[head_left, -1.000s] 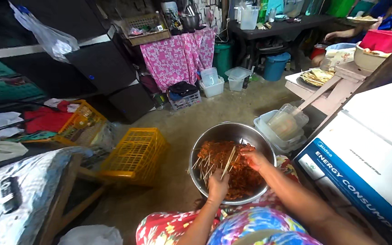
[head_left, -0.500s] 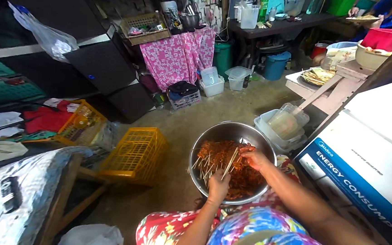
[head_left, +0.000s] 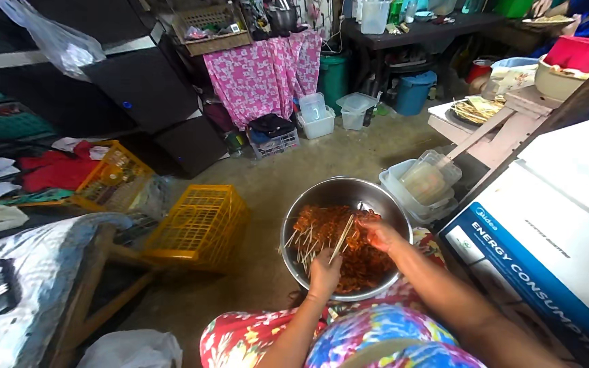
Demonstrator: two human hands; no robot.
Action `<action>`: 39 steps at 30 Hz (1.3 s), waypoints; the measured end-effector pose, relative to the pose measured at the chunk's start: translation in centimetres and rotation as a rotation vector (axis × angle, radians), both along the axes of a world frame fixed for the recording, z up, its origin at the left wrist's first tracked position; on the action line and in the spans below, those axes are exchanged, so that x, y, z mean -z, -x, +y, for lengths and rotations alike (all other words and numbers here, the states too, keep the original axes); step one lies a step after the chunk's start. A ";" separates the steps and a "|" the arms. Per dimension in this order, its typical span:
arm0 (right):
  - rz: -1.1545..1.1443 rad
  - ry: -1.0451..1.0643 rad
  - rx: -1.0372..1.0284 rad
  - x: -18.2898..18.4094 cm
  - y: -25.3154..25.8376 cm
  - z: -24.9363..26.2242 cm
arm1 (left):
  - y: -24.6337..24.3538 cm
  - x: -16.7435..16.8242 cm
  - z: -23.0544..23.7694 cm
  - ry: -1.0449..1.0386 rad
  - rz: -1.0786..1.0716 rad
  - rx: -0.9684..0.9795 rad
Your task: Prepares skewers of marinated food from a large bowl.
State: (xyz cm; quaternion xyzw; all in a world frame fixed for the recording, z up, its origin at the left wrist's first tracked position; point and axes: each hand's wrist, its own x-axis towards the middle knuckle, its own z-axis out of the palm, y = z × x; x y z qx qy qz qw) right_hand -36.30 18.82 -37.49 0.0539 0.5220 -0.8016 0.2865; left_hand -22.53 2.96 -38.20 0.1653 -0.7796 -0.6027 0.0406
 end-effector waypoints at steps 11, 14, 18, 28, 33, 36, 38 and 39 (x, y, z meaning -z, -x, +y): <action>-0.033 -0.083 0.060 -0.2 -1.5 -1.3 | -0.1 0.1 0.3 0.047 0.007 -0.024; -0.096 -0.079 0.094 -0.3 -1.6 -1.6 | -0.1 0.1 0.3 0.084 0.017 -0.033; -0.182 -0.098 0.068 -0.5 -1.7 -1.7 | -0.2 0.2 0.3 0.128 0.022 -0.022; -0.166 -0.094 0.009 -0.6 -3.2 -2.7 | -0.1 -0.2 0.2 0.149 -0.027 -0.037; -0.169 -0.139 -0.052 -0.6 -4.3 -3.3 | 0.0 -0.2 0.3 0.139 -0.038 -0.048; -0.157 -0.146 -0.104 -0.4 -4.9 -3.7 | 0.1 -0.2 0.3 0.130 -0.045 -0.060; -0.095 -0.181 -0.134 -0.5 -4.5 -3.4 | 0.1 0.1 0.2 0.119 -0.020 -0.073; -0.031 -0.226 -0.150 -0.6 -3.9 -3.1 | 0.1 0.1 0.1 0.115 -0.014 -0.080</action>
